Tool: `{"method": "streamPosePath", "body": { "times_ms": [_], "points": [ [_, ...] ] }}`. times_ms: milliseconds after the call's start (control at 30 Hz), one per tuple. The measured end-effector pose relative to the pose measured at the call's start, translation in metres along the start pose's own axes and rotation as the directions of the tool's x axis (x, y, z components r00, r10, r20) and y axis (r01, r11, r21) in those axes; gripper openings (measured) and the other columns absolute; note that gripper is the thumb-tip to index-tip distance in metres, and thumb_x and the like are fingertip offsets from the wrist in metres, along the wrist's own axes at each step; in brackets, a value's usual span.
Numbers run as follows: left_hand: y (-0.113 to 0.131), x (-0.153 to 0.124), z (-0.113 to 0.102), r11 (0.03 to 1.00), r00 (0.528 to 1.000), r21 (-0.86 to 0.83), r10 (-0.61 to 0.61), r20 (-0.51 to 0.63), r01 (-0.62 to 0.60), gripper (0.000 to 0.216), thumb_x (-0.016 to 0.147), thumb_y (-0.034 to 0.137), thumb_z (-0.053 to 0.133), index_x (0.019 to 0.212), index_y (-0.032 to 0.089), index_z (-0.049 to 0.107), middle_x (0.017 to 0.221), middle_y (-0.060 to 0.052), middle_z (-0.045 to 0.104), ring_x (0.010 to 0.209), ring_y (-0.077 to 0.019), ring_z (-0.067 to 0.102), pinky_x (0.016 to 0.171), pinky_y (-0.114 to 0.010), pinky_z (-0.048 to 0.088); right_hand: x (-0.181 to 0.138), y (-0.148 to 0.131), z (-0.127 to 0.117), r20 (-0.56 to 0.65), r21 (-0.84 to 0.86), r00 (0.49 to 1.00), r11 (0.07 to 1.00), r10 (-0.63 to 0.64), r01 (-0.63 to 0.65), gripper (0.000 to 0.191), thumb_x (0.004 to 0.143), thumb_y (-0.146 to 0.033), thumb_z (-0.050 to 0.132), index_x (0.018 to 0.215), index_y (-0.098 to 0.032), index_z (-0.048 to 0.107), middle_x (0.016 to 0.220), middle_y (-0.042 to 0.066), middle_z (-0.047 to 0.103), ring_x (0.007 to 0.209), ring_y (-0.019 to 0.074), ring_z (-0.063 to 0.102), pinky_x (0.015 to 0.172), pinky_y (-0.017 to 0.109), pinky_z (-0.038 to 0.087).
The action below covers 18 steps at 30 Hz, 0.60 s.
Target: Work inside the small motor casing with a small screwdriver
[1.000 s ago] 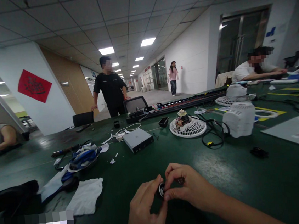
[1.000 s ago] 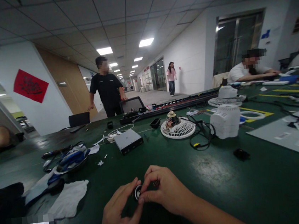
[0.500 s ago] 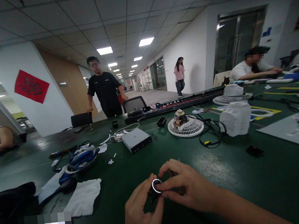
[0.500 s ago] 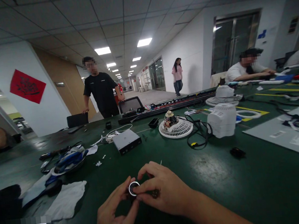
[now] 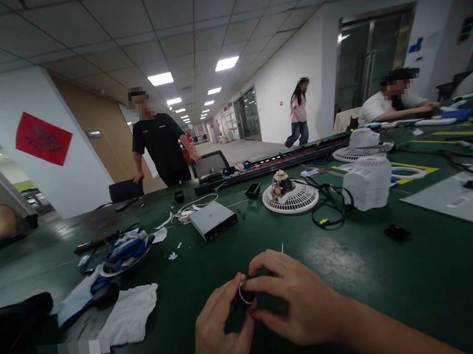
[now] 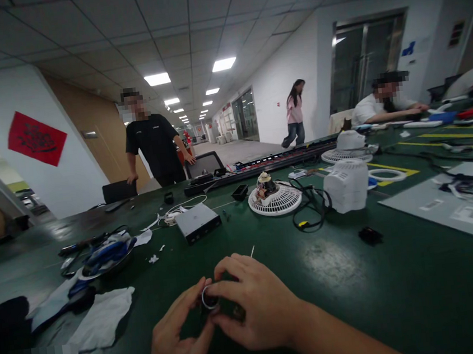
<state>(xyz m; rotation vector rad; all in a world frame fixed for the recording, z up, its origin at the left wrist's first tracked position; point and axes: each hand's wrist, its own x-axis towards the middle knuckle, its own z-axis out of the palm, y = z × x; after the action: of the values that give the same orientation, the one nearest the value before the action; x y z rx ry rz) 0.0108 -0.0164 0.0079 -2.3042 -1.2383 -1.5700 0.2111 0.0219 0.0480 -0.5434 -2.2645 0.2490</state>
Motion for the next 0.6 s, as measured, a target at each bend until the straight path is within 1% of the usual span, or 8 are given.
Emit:
{"method": "streamPosePath", "body": {
  "times_ms": [67, 100, 200, 267, 333, 433, 533, 600],
  "points": [
    [0.0, 0.001, 0.001, 1.0, 1.0, 0.005, -0.03, -0.001, 0.03, 0.041, 0.087, 0.012, 0.063, 0.126, 0.023, 0.066, 0.113, -0.005, 0.078, 0.095, -0.0178, 0.077, 0.088, -0.027, 0.064, -0.001, -0.002, -0.001, -0.094, 0.087, 0.991, 0.992, 0.096, -0.088, 0.049, 0.078, -0.017, 0.065, 0.125, -0.02, 0.052, 0.116, 0.011, 0.056, 0.1, 0.0267, 0.056, 0.081, 0.039, 0.051],
    [0.0, 0.001, 0.002, 0.999, 0.999, 0.01, -0.047, 0.002, 0.047, 0.04, 0.087, 0.013, 0.064, 0.126, 0.023, 0.066, 0.112, -0.005, 0.078, 0.095, -0.0181, 0.077, 0.088, -0.028, 0.064, -0.001, -0.002, -0.001, -0.14, 0.13, 0.977, 0.982, 0.158, -0.14, 0.048, 0.079, -0.016, 0.062, 0.126, -0.019, 0.048, 0.116, 0.011, 0.054, 0.098, 0.0256, 0.056, 0.078, 0.037, 0.051],
    [-0.001, 0.002, 0.003, 0.994, 0.995, 0.035, -0.102, 0.005, 0.101, 0.041, 0.087, 0.016, 0.067, 0.128, 0.022, 0.065, 0.112, -0.005, 0.078, 0.093, -0.0198, 0.078, 0.086, -0.031, 0.065, 0.001, 0.001, 0.0, -0.217, 0.21, 0.923, 0.938, 0.318, -0.274, 0.019, 0.095, -0.014, 0.047, 0.112, -0.021, 0.051, 0.111, 0.008, 0.051, 0.091, 0.0215, 0.055, 0.077, 0.035, 0.048],
    [-0.001, 0.002, 0.003, 0.991, 0.992, 0.041, -0.125, 0.001, 0.125, 0.043, 0.087, 0.017, 0.068, 0.129, 0.021, 0.064, 0.113, -0.006, 0.078, 0.093, -0.0209, 0.078, 0.086, -0.032, 0.066, 0.002, 0.006, 0.002, -0.234, 0.269, 0.903, 0.917, 0.359, -0.295, 0.016, 0.104, -0.019, 0.039, 0.104, -0.022, 0.055, 0.106, 0.007, 0.052, 0.091, 0.0207, 0.055, 0.079, 0.036, 0.047],
    [0.0, 0.0, 0.002, 0.99, 0.99, 0.03, -0.136, -0.026, 0.137, 0.043, 0.088, 0.017, 0.066, 0.131, 0.021, 0.063, 0.116, -0.007, 0.077, 0.097, -0.0217, 0.077, 0.088, -0.034, 0.065, 0.001, 0.01, 0.005, -0.273, 0.329, 0.892, 0.907, 0.359, -0.264, 0.018, 0.107, -0.026, 0.039, 0.103, -0.023, 0.057, 0.104, 0.006, 0.053, 0.093, 0.0212, 0.055, 0.079, 0.035, 0.046],
    [0.002, -0.003, 0.001, 0.986, 0.982, 0.009, -0.165, -0.092, 0.167, 0.045, 0.092, 0.017, 0.063, 0.136, 0.021, 0.058, 0.123, -0.008, 0.074, 0.105, -0.0228, 0.075, 0.094, -0.037, 0.063, -0.001, 0.014, 0.008, -0.389, 0.344, 0.863, 0.92, 0.324, -0.19, 0.021, 0.108, -0.032, 0.041, 0.106, -0.025, 0.06, 0.107, 0.006, 0.052, 0.095, 0.0217, 0.054, 0.075, 0.035, 0.044],
    [0.002, -0.005, 0.001, 0.982, 0.977, -0.011, -0.188, -0.099, 0.188, 0.051, 0.092, 0.017, 0.063, 0.142, 0.022, 0.053, 0.125, -0.008, 0.073, 0.107, -0.0221, 0.074, 0.095, -0.036, 0.063, -0.002, 0.011, 0.009, -0.517, 0.356, 0.817, 0.932, 0.256, -0.067, 0.026, 0.109, -0.035, 0.041, 0.097, -0.024, 0.061, 0.094, 0.003, 0.051, 0.086, 0.0203, 0.052, 0.071, 0.034, 0.043],
    [0.001, -0.005, 0.003, 0.98, 0.976, -0.03, -0.2, -0.086, 0.198, 0.053, 0.092, 0.018, 0.065, 0.143, 0.023, 0.052, 0.124, -0.007, 0.074, 0.104, -0.0211, 0.075, 0.092, -0.035, 0.064, -0.001, 0.006, 0.008, -0.56, 0.418, 0.797, 0.908, 0.224, 0.038, 0.026, 0.108, -0.036, 0.044, 0.092, -0.023, 0.06, 0.09, 0.003, 0.05, 0.082, 0.0195, 0.053, 0.07, 0.035, 0.046]
  ]
}}
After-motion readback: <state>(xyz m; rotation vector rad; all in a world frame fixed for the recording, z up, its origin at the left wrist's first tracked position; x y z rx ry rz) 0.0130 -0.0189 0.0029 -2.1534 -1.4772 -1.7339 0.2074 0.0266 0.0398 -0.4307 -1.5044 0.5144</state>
